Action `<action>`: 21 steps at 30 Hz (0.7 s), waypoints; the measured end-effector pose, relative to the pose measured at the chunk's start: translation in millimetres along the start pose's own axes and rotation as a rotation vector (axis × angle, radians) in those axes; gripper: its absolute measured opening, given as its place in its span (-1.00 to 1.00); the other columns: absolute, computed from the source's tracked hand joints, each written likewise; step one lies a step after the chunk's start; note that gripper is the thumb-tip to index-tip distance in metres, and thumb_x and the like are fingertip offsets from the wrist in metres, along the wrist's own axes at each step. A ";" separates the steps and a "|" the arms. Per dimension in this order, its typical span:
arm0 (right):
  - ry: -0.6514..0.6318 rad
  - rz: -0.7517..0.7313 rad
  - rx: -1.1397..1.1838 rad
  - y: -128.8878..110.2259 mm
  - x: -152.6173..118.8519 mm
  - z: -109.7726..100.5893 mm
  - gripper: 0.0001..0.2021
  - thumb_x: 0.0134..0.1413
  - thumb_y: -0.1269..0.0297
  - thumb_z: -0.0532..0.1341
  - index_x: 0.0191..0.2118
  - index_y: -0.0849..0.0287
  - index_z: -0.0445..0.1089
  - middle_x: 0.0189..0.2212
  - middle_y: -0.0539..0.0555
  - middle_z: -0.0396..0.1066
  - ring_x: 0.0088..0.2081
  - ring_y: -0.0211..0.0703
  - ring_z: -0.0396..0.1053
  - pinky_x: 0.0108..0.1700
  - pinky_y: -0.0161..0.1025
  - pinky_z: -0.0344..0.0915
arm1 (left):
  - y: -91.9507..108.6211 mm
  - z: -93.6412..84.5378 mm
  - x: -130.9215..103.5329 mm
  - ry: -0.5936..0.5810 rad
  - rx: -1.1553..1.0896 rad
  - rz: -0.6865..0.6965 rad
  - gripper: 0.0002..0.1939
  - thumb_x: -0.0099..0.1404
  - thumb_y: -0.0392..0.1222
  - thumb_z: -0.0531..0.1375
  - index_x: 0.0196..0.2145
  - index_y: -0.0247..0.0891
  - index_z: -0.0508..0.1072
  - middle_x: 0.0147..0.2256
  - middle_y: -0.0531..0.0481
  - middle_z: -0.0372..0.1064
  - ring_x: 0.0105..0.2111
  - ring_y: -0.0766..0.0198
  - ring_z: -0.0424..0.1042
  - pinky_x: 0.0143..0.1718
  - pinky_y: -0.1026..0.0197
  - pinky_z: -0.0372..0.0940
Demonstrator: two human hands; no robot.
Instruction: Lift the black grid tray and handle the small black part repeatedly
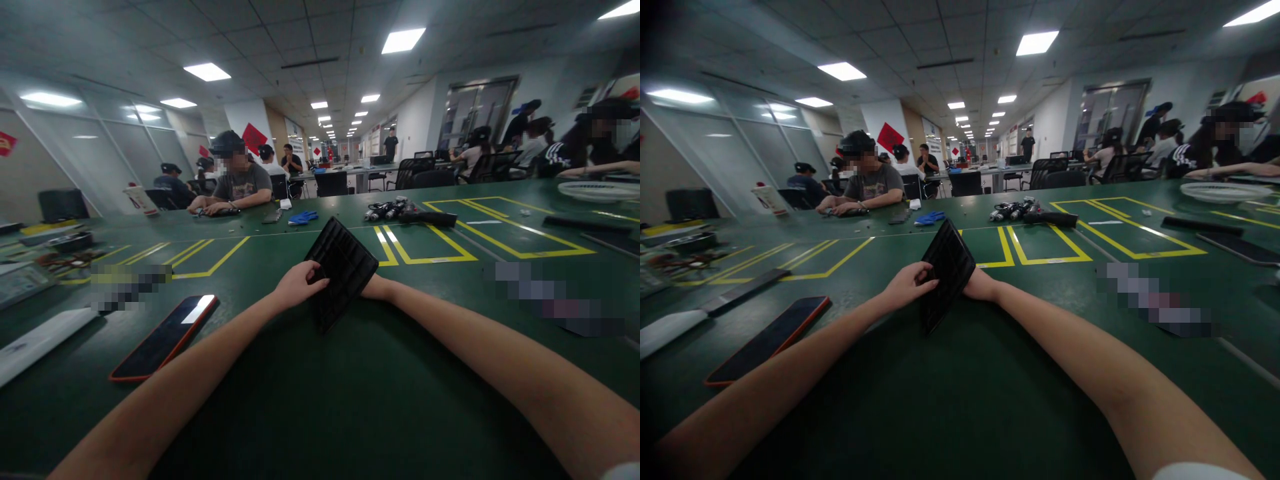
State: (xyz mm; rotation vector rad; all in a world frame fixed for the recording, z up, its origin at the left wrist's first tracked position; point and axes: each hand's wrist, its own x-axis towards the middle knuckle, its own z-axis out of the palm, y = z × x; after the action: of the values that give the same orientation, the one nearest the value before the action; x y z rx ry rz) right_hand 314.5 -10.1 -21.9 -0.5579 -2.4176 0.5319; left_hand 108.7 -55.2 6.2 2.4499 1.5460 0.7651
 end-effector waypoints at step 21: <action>0.268 0.671 -0.696 37.7 -18.2 -63.4 -0.63 -0.01 0.22 0.15 -0.05 0.22 0.26 0.05 0.31 0.18 0.12 0.34 -0.02 0.11 0.37 -0.23 | -69.8 -64.0 23.1 0.171 0.559 -0.619 -0.62 0.24 -0.22 -0.06 -0.12 -0.51 0.39 -0.13 -0.45 0.36 -0.06 -0.10 0.34 -0.11 0.02 0.23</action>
State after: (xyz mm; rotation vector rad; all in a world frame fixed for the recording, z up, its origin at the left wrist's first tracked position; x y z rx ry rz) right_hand 377.4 27.4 -1.6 -1.6429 -2.0732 -0.1616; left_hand 29.3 -12.0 42.6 2.0014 2.6888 0.4706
